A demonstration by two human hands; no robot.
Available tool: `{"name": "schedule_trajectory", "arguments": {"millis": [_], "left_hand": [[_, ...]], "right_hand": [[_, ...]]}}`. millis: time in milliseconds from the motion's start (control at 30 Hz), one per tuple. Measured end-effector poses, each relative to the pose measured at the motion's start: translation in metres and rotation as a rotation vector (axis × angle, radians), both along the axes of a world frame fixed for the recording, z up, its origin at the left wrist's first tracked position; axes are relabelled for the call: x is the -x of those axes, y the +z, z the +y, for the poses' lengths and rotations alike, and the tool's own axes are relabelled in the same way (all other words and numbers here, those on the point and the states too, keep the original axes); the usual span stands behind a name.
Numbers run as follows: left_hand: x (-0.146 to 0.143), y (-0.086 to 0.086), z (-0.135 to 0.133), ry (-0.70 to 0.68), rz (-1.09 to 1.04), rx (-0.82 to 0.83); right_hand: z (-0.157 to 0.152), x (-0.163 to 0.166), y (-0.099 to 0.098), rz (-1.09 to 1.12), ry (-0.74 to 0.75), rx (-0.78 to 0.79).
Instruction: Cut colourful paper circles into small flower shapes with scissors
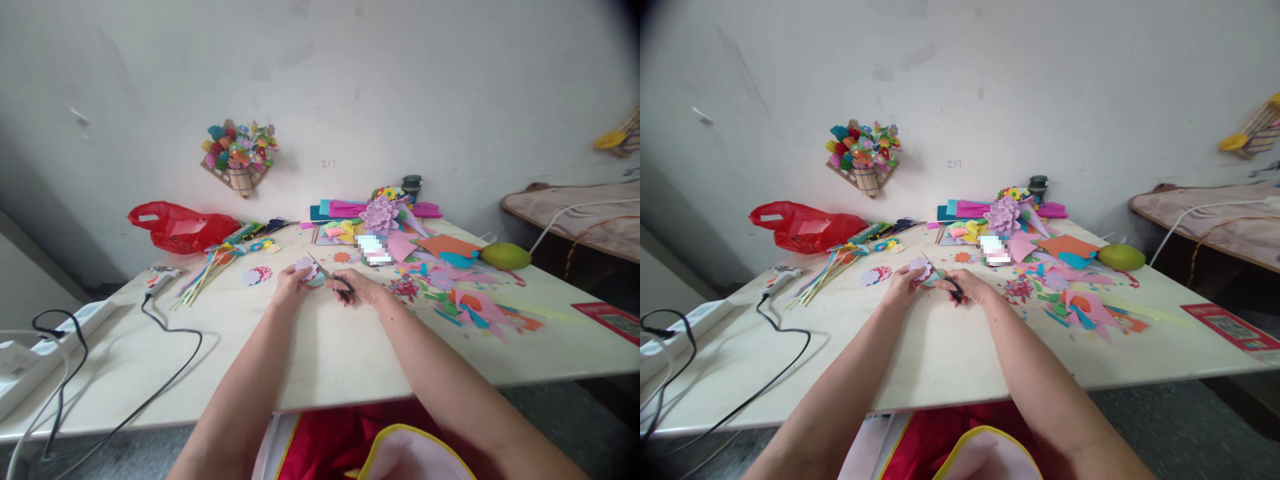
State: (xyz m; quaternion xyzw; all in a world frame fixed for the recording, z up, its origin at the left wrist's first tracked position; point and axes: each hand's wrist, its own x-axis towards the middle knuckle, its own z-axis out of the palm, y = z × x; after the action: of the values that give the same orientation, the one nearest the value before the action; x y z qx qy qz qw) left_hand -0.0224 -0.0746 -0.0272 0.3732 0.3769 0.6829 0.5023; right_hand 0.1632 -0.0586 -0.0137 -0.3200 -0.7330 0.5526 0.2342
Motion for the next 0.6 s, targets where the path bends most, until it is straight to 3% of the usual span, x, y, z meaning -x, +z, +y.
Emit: {"name": "schedule_trajectory", "arguments": {"millis": [600], "left_hand": [[-0.0002,-0.0011,0.0008,-0.003,0.011,0.014]], "right_hand": [[-0.0013,0.0022,0.0015,-0.006,-0.017,-0.003]]}}
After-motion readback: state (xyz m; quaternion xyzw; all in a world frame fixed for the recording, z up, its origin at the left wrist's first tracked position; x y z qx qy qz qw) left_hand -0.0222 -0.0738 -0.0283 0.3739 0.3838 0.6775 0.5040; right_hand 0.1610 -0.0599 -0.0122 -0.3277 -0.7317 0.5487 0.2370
